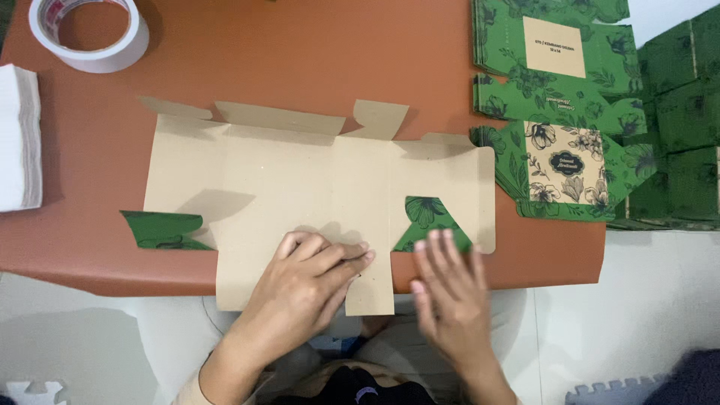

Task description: The person assembles a flat cardboard box by folding its sides and tucking the flaps to form a rectangular container. They then place a stack of white paper packets inside the box, close the lid, and set the finished box aside before picking up another flat box to repeat the process.

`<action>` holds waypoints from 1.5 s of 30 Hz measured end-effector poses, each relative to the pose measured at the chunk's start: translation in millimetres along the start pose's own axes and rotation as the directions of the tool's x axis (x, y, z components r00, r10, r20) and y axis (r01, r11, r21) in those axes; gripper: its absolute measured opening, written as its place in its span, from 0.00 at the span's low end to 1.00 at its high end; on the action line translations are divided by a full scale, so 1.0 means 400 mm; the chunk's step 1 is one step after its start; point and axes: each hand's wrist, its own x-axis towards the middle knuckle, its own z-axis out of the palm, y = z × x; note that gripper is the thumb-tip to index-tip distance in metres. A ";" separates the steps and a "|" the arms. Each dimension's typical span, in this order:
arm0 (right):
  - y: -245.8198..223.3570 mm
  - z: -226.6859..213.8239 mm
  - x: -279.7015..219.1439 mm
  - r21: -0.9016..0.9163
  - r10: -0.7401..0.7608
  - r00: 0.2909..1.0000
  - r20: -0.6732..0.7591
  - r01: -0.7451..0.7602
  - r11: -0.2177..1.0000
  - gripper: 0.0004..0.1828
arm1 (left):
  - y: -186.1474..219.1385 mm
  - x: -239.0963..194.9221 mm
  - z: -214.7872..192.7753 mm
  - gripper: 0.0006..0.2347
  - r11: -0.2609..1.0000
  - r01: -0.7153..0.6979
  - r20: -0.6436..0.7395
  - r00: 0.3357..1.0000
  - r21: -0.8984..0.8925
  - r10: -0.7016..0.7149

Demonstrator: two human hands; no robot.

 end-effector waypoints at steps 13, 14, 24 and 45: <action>-0.030 -0.044 0.057 -0.059 0.018 0.990 0.139 -0.010 0.998 0.30 | 0.002 -0.010 0.008 0.14 0.999 0.028 -0.013 1.000 -0.015 -0.028; -0.023 -0.050 0.054 -0.087 0.119 0.991 0.052 -0.115 0.990 0.32 | 0.006 -0.013 0.009 0.13 1.000 0.024 -0.030 0.999 0.009 -0.023; 0.051 -0.233 0.133 0.171 0.132 0.962 -0.238 -0.093 0.981 0.21 | 0.129 -0.063 -0.061 0.12 0.970 -0.224 -0.183 0.954 0.093 0.238; -0.118 -0.156 0.055 0.433 -0.181 0.970 -0.164 0.235 0.870 0.20 | -0.049 -0.158 -0.141 0.13 0.816 0.322 -0.384 0.913 0.480 -0.135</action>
